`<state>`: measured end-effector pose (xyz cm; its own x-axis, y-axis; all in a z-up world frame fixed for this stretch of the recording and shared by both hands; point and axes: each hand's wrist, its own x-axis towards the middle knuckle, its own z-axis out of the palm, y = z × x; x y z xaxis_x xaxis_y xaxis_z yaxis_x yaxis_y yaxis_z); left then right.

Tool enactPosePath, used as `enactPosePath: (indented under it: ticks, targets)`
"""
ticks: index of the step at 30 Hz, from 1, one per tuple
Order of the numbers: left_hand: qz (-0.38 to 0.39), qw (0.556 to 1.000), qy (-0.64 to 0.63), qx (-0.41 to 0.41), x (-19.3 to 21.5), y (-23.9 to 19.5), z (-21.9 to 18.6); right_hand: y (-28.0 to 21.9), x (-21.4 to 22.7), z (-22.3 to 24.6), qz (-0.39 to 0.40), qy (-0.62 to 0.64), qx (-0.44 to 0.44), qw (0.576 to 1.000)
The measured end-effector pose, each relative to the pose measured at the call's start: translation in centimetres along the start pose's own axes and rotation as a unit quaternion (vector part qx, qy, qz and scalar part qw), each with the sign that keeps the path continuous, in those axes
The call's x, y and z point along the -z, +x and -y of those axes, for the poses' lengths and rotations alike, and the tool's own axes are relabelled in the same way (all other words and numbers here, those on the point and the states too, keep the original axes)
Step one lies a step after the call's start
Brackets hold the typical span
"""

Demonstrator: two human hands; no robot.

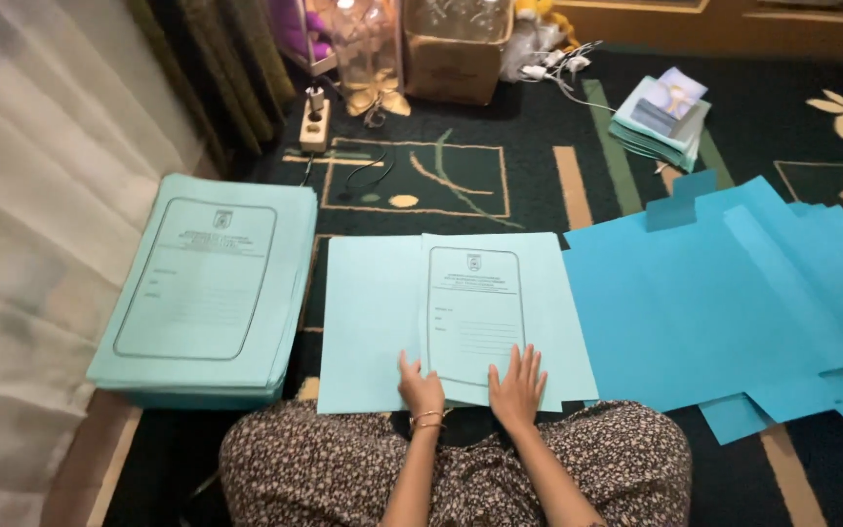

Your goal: The person sits on the floor and repeatedly folds light blue folders in half, smoothing the crease with both hands. The person places each folded folder onto a growing stack to the left while taking new folders from a pile on the right.

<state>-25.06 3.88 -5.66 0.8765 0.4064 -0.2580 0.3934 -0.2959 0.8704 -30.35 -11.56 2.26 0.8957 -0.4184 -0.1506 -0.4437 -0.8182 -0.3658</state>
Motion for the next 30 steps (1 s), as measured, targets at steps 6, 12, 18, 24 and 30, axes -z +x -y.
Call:
enactPosePath:
  ticks: [6, 12, 18, 24, 30]
  targets:
    - [0.082, 0.984, -0.013, -0.160, 5.9, -2.8, -10.3, 0.0, 0.0, 1.3, 0.002, 0.047, -0.014, 0.999]
    - [0.107, 0.970, -0.181, -0.120, 15.5, 4.7, -13.9, 1.5, -0.5, 5.3, -0.074, 0.074, -0.020, 0.994]
    - [0.081, 0.963, -0.239, -0.094, 30.2, 12.7, -12.5, 4.6, -3.6, 15.1, 0.020, 0.365, -0.066, 0.928]
    - [-0.013, 0.973, -0.214, -0.083, 41.7, 15.4, -11.4, 2.0, -2.5, 28.1, 0.176, 0.542, -0.093, 0.816]
    - [-0.156, 0.979, 0.123, -0.043, 44.8, 22.6, -1.9, 1.5, -4.8, 36.0, 0.259, 0.515, -0.055, 0.816]
